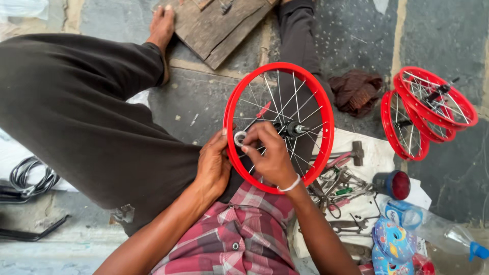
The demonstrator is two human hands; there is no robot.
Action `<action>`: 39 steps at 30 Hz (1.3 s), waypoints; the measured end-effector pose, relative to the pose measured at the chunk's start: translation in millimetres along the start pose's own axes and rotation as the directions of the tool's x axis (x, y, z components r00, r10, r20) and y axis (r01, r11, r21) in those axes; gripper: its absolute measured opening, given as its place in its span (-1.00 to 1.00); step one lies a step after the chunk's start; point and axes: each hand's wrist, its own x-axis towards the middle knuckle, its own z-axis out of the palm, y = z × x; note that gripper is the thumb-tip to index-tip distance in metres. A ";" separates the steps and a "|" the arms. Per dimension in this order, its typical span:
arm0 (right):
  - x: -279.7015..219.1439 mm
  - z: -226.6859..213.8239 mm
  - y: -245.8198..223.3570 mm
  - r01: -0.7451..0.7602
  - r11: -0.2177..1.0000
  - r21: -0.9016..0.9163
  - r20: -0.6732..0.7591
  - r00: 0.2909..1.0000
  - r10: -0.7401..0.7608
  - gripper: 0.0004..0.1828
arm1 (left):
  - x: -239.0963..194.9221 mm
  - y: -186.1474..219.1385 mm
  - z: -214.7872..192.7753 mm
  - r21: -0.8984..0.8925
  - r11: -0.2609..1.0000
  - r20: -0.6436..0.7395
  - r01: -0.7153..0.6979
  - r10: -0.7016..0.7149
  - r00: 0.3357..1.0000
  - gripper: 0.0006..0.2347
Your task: The person sits on the floor and assembles a red bicycle wheel. They use a spoke wrench to tighten the nipples on the spokes, rotating the wheel to access different sections. The person also briefly handles a red metal rim component before focusing on the wheel assembly.
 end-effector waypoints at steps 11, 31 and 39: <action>2.2 12.8 2.2 -0.220 0.913 -0.343 -0.079 0.976 0.205 -0.52 | 9.0 -4.0 4.1 -0.013 1.000 0.032 -0.010 0.010 0.999 -0.73; -4.2 12.8 9.1 -0.165 0.960 -0.227 0.038 0.983 0.178 -0.43 | 5.4 -1.1 5.1 -0.029 0.999 0.038 -0.036 0.037 0.999 -0.74; -1.9 14.3 10.1 -0.165 0.930 -0.329 0.004 0.984 0.176 -0.38 | 7.1 -3.4 4.1 -0.022 1.000 0.005 -0.006 0.006 1.000 -0.72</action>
